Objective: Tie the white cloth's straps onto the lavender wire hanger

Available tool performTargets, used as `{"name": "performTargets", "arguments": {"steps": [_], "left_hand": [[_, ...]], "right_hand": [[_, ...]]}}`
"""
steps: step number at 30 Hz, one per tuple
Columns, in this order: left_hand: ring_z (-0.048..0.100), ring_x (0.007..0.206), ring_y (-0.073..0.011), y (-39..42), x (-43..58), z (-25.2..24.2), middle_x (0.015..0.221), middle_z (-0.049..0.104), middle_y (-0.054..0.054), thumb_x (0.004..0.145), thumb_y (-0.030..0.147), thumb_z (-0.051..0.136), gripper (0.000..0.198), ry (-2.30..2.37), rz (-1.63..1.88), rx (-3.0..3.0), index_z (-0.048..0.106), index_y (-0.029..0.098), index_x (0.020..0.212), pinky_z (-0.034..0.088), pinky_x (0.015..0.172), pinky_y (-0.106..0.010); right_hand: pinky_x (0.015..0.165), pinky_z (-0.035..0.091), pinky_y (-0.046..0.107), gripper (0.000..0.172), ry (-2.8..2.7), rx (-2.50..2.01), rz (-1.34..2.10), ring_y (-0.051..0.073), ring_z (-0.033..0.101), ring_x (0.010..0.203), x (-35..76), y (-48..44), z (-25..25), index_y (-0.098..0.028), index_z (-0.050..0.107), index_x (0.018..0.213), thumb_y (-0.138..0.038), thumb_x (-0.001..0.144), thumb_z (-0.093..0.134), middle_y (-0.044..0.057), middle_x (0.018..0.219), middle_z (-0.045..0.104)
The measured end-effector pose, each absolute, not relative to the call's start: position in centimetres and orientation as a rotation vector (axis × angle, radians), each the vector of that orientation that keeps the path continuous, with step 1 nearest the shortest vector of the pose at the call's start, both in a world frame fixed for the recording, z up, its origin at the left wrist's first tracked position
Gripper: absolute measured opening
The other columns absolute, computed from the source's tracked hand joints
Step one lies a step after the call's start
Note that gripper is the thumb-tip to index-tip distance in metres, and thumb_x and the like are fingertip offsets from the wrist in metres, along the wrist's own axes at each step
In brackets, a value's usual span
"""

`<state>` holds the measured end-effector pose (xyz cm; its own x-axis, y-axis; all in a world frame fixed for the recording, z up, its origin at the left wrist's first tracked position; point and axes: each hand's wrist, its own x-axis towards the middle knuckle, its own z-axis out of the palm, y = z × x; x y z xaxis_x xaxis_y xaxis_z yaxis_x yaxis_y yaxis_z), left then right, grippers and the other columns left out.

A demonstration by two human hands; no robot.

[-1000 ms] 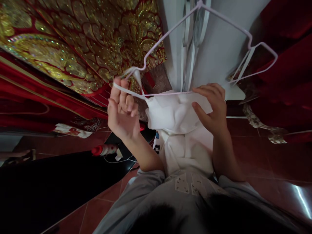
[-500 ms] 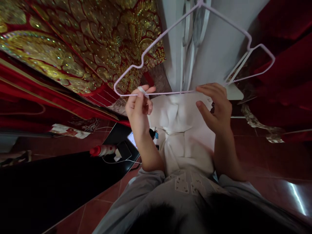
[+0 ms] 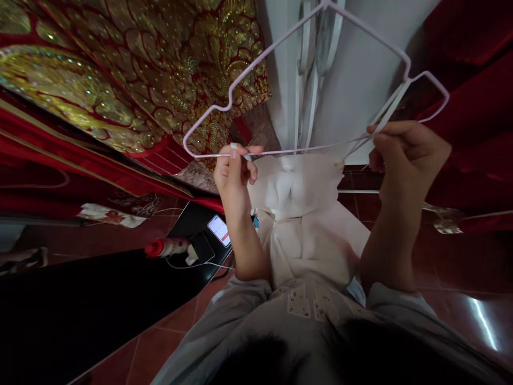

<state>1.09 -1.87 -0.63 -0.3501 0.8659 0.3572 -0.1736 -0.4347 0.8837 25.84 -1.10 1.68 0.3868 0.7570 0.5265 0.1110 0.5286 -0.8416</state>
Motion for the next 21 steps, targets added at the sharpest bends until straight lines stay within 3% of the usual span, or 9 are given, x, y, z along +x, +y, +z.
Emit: {"name": "performTargets", "arguments": {"steps": [6,10,12,16,19,21], "left_hand": [[0.041,0.048,-0.0116,-1.8,0.1,-0.7,0.09,0.076,-0.004,0.102,0.059,0.063,0.039,1.065,1.839,1.199,0.059,0.025,0.083,0.035,0.046,-0.03],[0.043,0.05,-0.0114,-2.0,0.0,-0.8,0.093,0.077,-0.005,0.101,0.063,0.063,0.041,1.094,1.827,1.206,0.06,0.025,0.085,0.037,0.047,-0.029],[0.044,0.049,-0.0104,-2.1,0.2,-0.7,0.093,0.077,-0.005,0.099,0.063,0.066,0.042,1.041,1.843,1.187,0.06,0.024,0.085,0.037,0.046,-0.028],[0.042,0.047,-0.0093,-2.0,0.8,-0.6,0.09,0.078,-0.004,0.096,0.06,0.073,0.041,0.901,1.85,1.116,0.061,0.023,0.082,0.035,0.043,-0.027],[0.041,0.047,-0.009,-1.9,1.1,-0.6,0.09,0.078,-0.003,0.095,0.057,0.076,0.039,0.84,1.822,1.09,0.061,0.023,0.082,0.032,0.043,-0.026],[0.041,0.047,-0.0092,-2.0,1.3,-0.6,0.091,0.078,-0.003,0.096,0.057,0.074,0.039,0.874,1.811,1.096,0.061,0.023,0.082,0.033,0.044,-0.027]], "right_hand": [[0.047,0.036,0.024,0.043,-1.268,-0.88,0.194,0.007,0.051,0.051,26.4,1.7,3.0,-0.033,0.083,0.119,-0.007,0.088,0.068,-0.001,0.086,0.079],[0.052,0.035,0.021,0.05,-1.187,-0.827,-0.009,0.003,0.053,0.057,30.5,4.5,1.7,-0.037,0.081,0.121,-0.001,0.088,0.07,-0.004,0.119,0.082],[0.051,0.035,0.019,0.043,-1.041,-0.786,-0.075,0.002,0.058,0.06,32.4,5.2,0.4,-0.037,0.084,0.114,-0.007,0.084,0.079,-0.007,0.118,0.083],[0.06,0.048,0.02,0.018,-0.831,-0.556,-0.355,0.007,0.07,0.075,33.0,4.6,-1.8,-0.038,0.085,0.099,-0.045,0.083,0.084,-0.011,0.092,0.081],[0.066,0.056,0.026,0.012,-1.022,-0.618,-0.238,0.007,0.067,0.065,30.5,2.4,-2.2,-0.035,0.085,0.097,-0.042,0.088,0.082,-0.008,0.084,0.077],[0.062,0.055,0.03,0.023,-1.212,-0.808,0.038,0.012,0.069,0.069,28.3,0.7,-1.9,-0.03,0.084,0.106,-0.041,0.085,0.084,0.001,0.096,0.081]]}}
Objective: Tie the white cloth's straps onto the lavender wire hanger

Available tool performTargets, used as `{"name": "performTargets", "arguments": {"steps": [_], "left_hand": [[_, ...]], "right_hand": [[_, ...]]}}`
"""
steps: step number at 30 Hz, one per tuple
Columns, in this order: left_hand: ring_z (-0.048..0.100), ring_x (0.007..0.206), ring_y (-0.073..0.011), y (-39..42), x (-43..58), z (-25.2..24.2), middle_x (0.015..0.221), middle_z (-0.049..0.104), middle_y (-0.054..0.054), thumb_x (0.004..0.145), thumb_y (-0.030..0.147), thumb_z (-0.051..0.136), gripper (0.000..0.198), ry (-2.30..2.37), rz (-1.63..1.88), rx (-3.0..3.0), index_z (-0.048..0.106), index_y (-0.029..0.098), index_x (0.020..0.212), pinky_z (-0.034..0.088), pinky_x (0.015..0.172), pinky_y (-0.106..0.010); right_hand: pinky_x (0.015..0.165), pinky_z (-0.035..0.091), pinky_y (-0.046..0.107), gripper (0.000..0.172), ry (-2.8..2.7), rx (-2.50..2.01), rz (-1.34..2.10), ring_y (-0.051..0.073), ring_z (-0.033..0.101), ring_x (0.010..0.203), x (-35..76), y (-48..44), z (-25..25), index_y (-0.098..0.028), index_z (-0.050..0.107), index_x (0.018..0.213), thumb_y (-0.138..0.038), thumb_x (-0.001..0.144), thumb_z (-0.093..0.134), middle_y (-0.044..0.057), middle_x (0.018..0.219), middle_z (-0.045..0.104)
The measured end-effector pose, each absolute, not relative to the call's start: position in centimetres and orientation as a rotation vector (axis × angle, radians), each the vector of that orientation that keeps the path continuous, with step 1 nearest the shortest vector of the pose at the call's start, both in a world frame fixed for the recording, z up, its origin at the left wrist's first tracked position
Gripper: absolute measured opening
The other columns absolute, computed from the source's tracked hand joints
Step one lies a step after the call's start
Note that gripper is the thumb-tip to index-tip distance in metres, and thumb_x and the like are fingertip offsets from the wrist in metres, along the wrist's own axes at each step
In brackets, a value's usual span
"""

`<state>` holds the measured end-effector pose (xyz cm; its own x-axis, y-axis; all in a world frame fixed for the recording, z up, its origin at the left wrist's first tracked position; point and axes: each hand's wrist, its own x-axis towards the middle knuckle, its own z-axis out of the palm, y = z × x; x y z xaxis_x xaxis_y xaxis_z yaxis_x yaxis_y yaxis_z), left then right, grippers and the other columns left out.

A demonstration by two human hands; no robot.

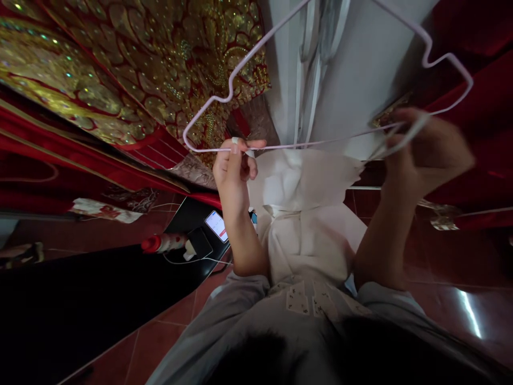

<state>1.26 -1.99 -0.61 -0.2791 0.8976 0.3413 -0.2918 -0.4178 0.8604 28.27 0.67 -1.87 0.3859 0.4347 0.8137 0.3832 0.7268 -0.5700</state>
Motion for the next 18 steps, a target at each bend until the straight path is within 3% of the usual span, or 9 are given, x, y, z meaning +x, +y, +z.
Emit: {"name": "performTargets", "arguments": {"steps": [4,7,10,13,15,16,18], "left_hand": [[0.044,0.051,-0.0115,-2.3,0.8,-0.8,0.104,0.081,-0.006,0.094,0.049,0.075,0.024,0.98,1.818,1.139,0.07,0.026,0.092,0.037,0.047,-0.029],[0.048,0.054,-0.0121,-2.0,-0.7,-1.5,0.112,0.082,-0.005,0.09,0.03,0.075,0.013,1.067,1.983,1.137,0.079,0.029,0.102,0.038,0.048,-0.03],[0.052,0.056,-0.009,-1.1,-3.2,-2.9,0.102,0.082,0.001,0.09,0.014,0.067,0.023,1.16,2.357,1.066,0.083,0.03,0.096,0.037,0.05,-0.028],[0.072,0.093,-0.0131,-0.3,-5.6,-4.0,0.107,0.081,0.006,0.101,0.012,0.062,0.027,1.195,2.499,1.222,0.081,0.031,0.108,0.042,0.062,-0.029],[0.069,0.124,-0.0207,-0.1,-6.2,-3.9,0.12,0.079,0.006,0.107,0.016,0.06,0.027,1.187,2.374,1.433,0.076,0.032,0.121,0.044,0.069,-0.033],[0.067,0.13,-0.0229,-0.1,-6.2,-3.5,0.125,0.077,0.006,0.107,0.017,0.063,0.027,1.176,2.291,1.499,0.074,0.033,0.125,0.046,0.072,-0.035],[0.069,0.123,-0.0227,-0.1,-5.6,-2.0,0.125,0.077,0.005,0.102,0.019,0.074,0.027,1.143,2.153,1.544,0.074,0.031,0.126,0.05,0.08,-0.037]], "right_hand": [[0.045,0.042,0.028,0.042,-1.462,-1.046,0.408,0.009,0.055,0.054,25.5,-1.3,-1.3,-0.031,0.076,0.121,-0.049,0.083,0.082,0.003,0.106,0.08],[0.049,0.046,0.03,0.041,-1.416,-1.046,0.339,0.015,0.065,0.068,25.5,-1.3,-1.7,-0.033,0.074,0.119,-0.056,0.085,0.078,0.003,0.105,0.077],[0.055,0.052,0.033,0.045,-1.405,-1.043,0.306,0.02,0.07,0.08,25.9,-1.0,-2.3,-0.034,0.072,0.121,-0.061,0.086,0.075,0.004,0.107,0.075],[0.049,0.043,0.031,0.046,-1.416,-1.028,0.37,0.012,0.057,0.06,26.1,-0.8,-2.6,-0.035,0.071,0.124,-0.06,0.085,0.077,0.002,0.106,0.075],[0.046,0.037,0.03,0.047,-1.411,-1.013,0.405,0.008,0.046,0.052,26.1,-0.8,-2.5,-0.034,0.071,0.125,-0.058,0.085,0.079,0.002,0.104,0.076],[0.044,0.035,0.03,0.048,-1.41,-1.01,0.419,0.008,0.043,0.051,26.0,-0.8,-2.4,-0.034,0.071,0.125,-0.058,0.084,0.079,0.002,0.104,0.075],[0.043,0.033,0.03,0.049,-1.423,-1.038,0.444,0.007,0.042,0.051,25.8,-0.7,-2.0,-0.035,0.069,0.127,-0.059,0.085,0.078,0.002,0.107,0.075]]}}
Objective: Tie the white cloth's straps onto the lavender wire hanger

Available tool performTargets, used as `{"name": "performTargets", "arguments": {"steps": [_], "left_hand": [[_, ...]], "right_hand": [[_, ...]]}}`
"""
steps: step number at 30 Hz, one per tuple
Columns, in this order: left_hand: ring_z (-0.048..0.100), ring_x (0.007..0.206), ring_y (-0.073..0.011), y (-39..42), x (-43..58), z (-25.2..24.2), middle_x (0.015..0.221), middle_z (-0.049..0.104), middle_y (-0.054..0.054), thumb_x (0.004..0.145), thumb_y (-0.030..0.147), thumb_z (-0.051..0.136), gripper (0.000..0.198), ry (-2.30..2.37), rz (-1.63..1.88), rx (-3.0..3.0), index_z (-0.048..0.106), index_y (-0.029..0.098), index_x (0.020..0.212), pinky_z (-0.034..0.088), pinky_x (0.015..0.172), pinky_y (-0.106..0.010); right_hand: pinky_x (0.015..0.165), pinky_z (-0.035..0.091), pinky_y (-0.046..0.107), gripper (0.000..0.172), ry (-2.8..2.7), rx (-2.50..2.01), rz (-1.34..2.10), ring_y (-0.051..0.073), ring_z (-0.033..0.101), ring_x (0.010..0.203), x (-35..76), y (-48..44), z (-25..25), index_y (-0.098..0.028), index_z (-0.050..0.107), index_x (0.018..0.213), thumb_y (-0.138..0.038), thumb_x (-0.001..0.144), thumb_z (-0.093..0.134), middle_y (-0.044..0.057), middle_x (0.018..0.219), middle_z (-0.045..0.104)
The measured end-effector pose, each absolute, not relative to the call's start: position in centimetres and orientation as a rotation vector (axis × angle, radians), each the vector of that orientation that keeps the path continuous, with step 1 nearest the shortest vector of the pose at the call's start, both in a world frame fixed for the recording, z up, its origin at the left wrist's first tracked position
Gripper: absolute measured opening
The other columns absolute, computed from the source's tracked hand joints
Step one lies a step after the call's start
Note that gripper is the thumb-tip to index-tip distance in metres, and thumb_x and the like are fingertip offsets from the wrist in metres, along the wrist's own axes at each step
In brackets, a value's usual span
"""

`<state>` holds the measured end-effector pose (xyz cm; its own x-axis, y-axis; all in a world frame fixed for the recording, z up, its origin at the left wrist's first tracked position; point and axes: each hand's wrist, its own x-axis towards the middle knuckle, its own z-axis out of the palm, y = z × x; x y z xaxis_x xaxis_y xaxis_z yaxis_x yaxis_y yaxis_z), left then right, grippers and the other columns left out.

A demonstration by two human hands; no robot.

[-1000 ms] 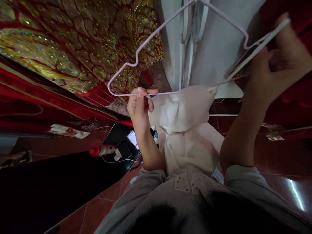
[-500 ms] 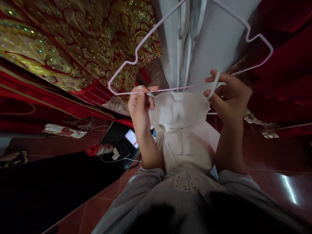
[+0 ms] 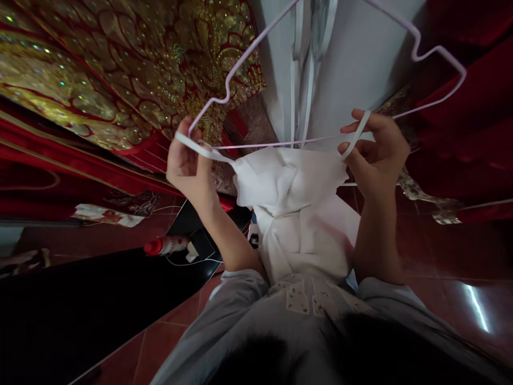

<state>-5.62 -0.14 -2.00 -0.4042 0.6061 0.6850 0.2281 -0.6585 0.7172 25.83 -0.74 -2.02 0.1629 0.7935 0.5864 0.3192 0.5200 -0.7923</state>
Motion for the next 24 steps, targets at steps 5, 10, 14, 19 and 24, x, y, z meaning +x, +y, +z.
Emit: {"name": "performTargets", "arguments": {"steps": [5,10,14,19,24], "left_hand": [[0.064,0.088,-0.0169,0.1,-3.9,3.0,0.094,0.07,0.0,0.095,0.032,0.084,0.011,1.146,1.886,1.726,0.076,0.028,0.1,0.056,0.085,-0.036],[0.066,0.091,-0.0197,0.3,-3.8,5.8,0.097,0.07,-0.002,0.097,0.045,0.08,0.018,1.198,1.627,1.945,0.073,0.028,0.101,0.06,0.088,-0.039],[0.068,0.117,-0.0244,0.1,-3.6,4.6,0.117,0.072,-0.002,0.094,0.037,0.084,0.019,1.175,1.878,1.693,0.076,0.034,0.111,0.059,0.078,-0.037],[0.072,0.107,-0.0152,0.8,-3.1,0.3,0.118,0.076,0.006,0.1,0.016,0.077,0.028,1.002,2.029,0.985,0.064,0.03,0.12,0.058,0.081,-0.03],[0.071,0.08,-0.0149,0.5,-0.6,-1.6,0.088,0.075,-0.002,0.096,0.045,0.08,0.023,0.895,1.688,0.978,0.072,0.023,0.095,0.062,0.075,-0.028]], "right_hand": [[0.046,0.035,0.034,0.048,-1.452,-1.132,0.489,0.01,0.044,0.054,25.6,-0.8,-1.5,-0.042,0.066,0.128,-0.06,0.085,0.077,0.001,0.116,0.073],[0.056,0.051,0.037,0.056,-1.519,-1.179,0.494,0.014,0.059,0.068,25.6,-0.9,-2.5,-0.042,0.058,0.138,-0.057,0.087,0.075,0.003,0.133,0.07],[0.059,0.054,0.036,0.056,-1.539,-1.148,0.427,0.015,0.063,0.075,25.5,-0.5,-3.4,-0.04,0.059,0.138,-0.054,0.086,0.076,0.004,0.136,0.069],[0.055,0.053,0.032,0.056,-1.545,-1.108,0.427,0.012,0.059,0.067,25.1,-0.1,-3.5,-0.039,0.059,0.139,-0.051,0.086,0.075,0.002,0.129,0.07],[0.053,0.05,0.029,0.058,-1.563,-1.098,0.4,0.01,0.056,0.064,24.8,0.3,-3.6,-0.038,0.06,0.138,-0.049,0.084,0.078,0.003,0.131,0.067]]}}
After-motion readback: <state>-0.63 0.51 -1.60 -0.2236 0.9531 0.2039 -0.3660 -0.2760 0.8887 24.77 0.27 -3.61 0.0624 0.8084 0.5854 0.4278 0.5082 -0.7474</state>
